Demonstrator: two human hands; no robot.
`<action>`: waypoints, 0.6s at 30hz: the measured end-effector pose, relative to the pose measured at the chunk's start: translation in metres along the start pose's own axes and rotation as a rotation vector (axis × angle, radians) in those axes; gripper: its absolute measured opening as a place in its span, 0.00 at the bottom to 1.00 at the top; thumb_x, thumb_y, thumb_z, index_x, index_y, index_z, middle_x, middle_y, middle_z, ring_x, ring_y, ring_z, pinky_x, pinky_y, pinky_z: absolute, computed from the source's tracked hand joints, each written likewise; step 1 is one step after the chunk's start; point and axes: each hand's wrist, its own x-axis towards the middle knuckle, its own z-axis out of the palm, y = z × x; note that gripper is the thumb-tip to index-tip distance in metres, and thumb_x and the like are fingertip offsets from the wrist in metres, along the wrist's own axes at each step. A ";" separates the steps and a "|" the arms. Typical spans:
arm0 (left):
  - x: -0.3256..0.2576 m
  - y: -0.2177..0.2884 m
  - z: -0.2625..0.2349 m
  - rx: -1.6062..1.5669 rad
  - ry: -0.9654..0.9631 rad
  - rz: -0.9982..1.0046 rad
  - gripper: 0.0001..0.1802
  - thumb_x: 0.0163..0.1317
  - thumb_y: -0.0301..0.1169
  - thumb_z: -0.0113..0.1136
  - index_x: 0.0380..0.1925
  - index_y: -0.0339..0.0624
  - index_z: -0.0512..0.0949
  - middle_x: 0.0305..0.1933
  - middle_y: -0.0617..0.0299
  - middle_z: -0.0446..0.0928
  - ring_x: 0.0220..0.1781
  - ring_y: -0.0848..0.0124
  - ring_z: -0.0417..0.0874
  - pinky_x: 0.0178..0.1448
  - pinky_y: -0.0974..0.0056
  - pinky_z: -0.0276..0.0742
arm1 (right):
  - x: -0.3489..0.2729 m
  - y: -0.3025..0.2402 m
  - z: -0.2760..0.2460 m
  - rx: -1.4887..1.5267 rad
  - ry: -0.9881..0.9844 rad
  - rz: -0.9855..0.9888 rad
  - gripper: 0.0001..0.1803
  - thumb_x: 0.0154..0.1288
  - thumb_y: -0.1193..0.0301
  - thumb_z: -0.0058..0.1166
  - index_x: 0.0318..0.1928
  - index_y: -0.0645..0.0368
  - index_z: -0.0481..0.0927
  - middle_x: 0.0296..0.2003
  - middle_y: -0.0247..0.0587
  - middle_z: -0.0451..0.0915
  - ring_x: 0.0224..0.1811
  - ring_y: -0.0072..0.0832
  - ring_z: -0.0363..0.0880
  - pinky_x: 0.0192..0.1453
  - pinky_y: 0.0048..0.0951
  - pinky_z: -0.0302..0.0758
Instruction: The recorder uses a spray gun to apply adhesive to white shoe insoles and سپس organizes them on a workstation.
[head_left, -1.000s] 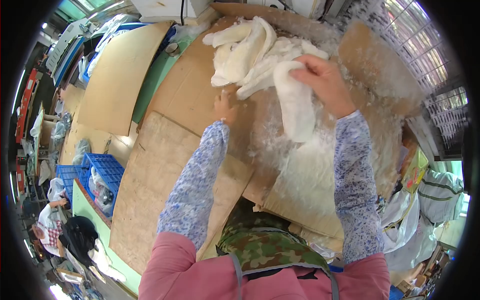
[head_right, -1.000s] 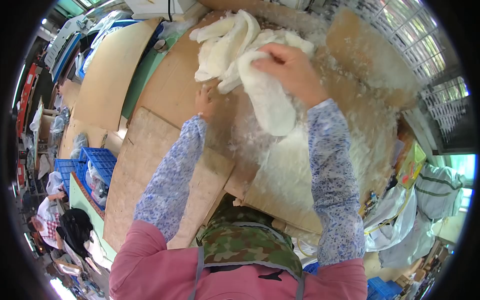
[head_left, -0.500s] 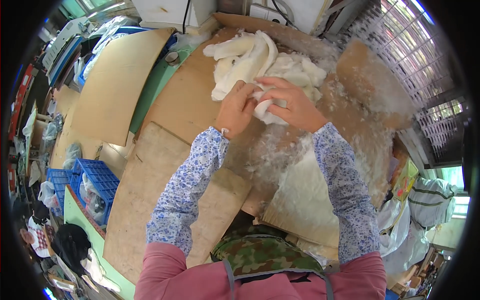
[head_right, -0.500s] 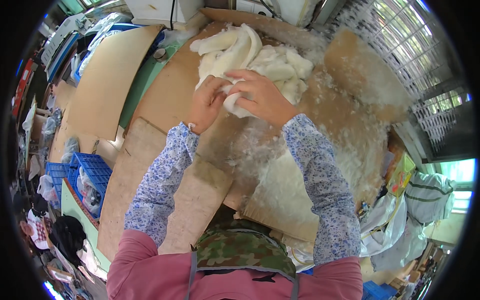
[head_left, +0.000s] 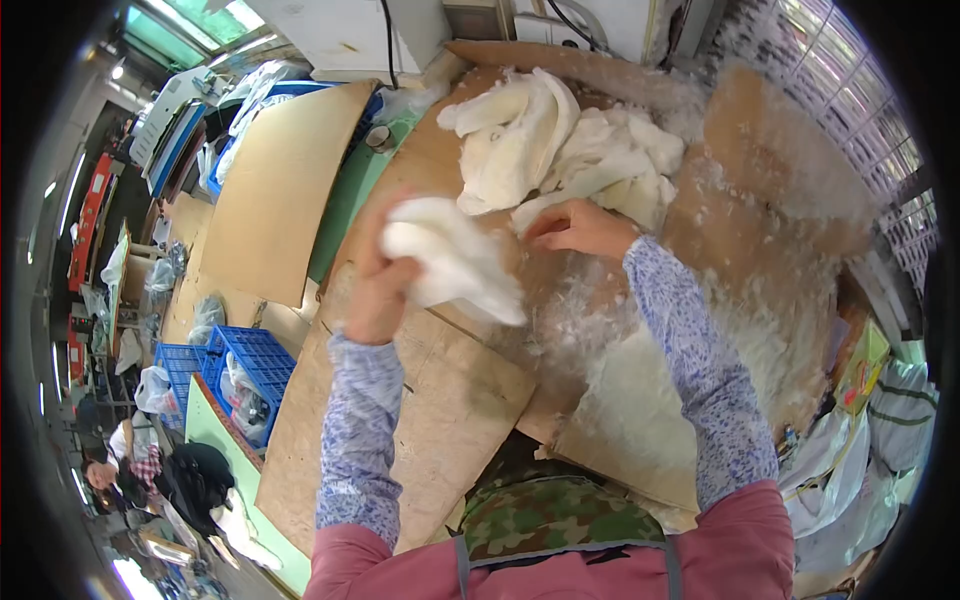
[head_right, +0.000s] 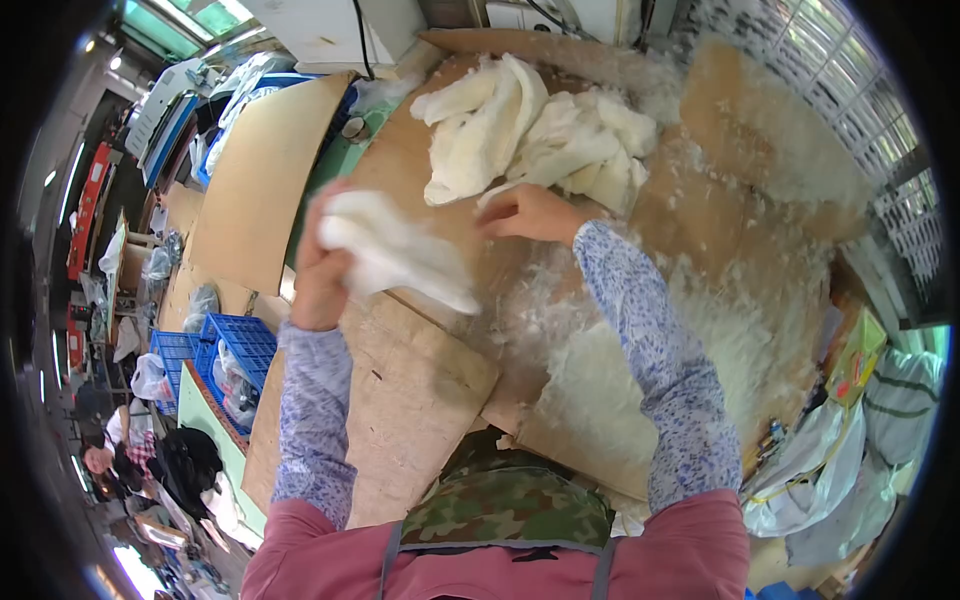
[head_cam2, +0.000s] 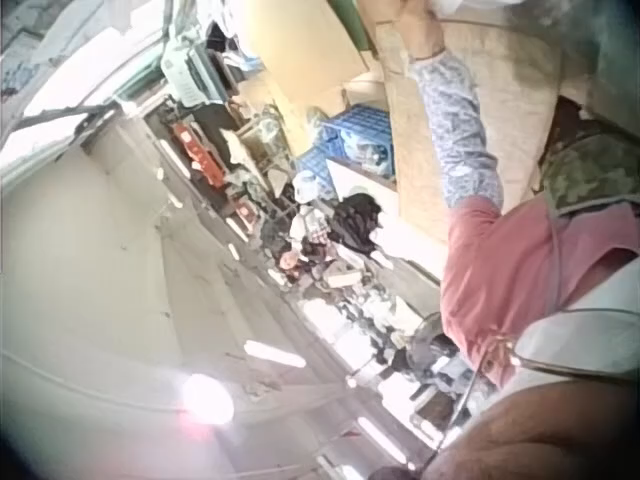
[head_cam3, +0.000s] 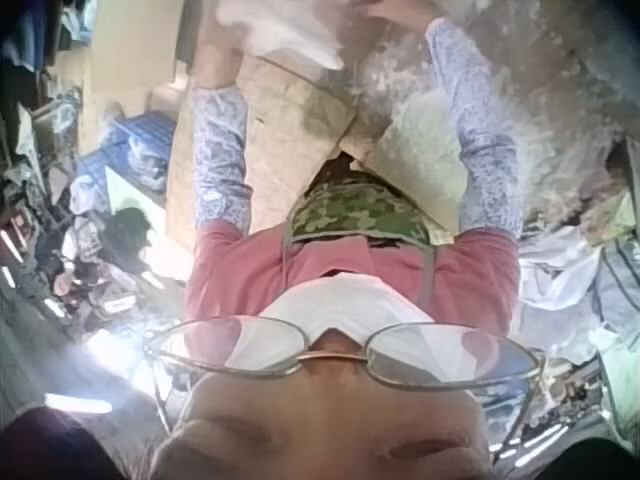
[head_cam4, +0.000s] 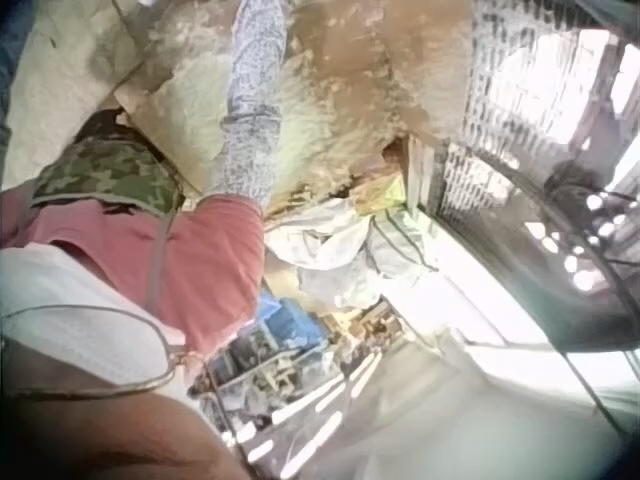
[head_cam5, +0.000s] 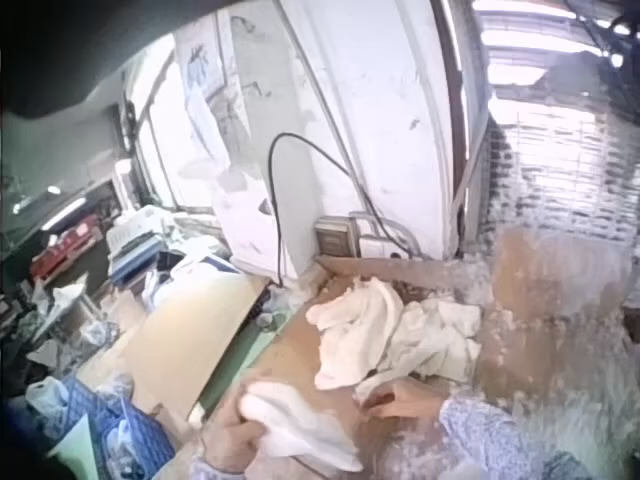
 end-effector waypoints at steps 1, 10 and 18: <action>-0.006 0.011 0.002 -0.227 -0.029 -0.052 0.34 0.44 0.14 0.44 0.57 0.41 0.66 0.52 0.57 0.72 0.60 0.64 0.72 0.62 0.56 0.69 | 0.006 0.031 -0.007 -0.305 0.086 0.084 0.14 0.50 0.69 0.61 0.38 0.59 0.82 0.37 0.44 0.81 0.44 0.35 0.78 0.49 0.31 0.73; 0.005 -0.036 -0.081 1.307 -0.150 -0.087 0.26 0.46 0.11 0.48 0.48 0.41 0.73 0.46 0.59 0.78 0.48 0.66 0.79 0.52 0.64 0.75 | 0.071 0.053 0.032 -0.848 0.115 -0.143 0.22 0.45 0.68 0.60 0.44 0.60 0.77 0.47 0.46 0.74 0.50 0.41 0.73 0.50 0.40 0.71; -0.001 -0.008 -0.058 0.419 -0.024 -0.188 0.29 0.53 0.15 0.52 0.57 0.37 0.65 0.55 0.59 0.70 0.57 0.71 0.71 0.61 0.67 0.67 | 0.049 0.077 0.013 -0.642 0.436 0.130 0.13 0.56 0.69 0.51 0.40 0.61 0.78 0.43 0.51 0.78 0.49 0.45 0.75 0.48 0.45 0.72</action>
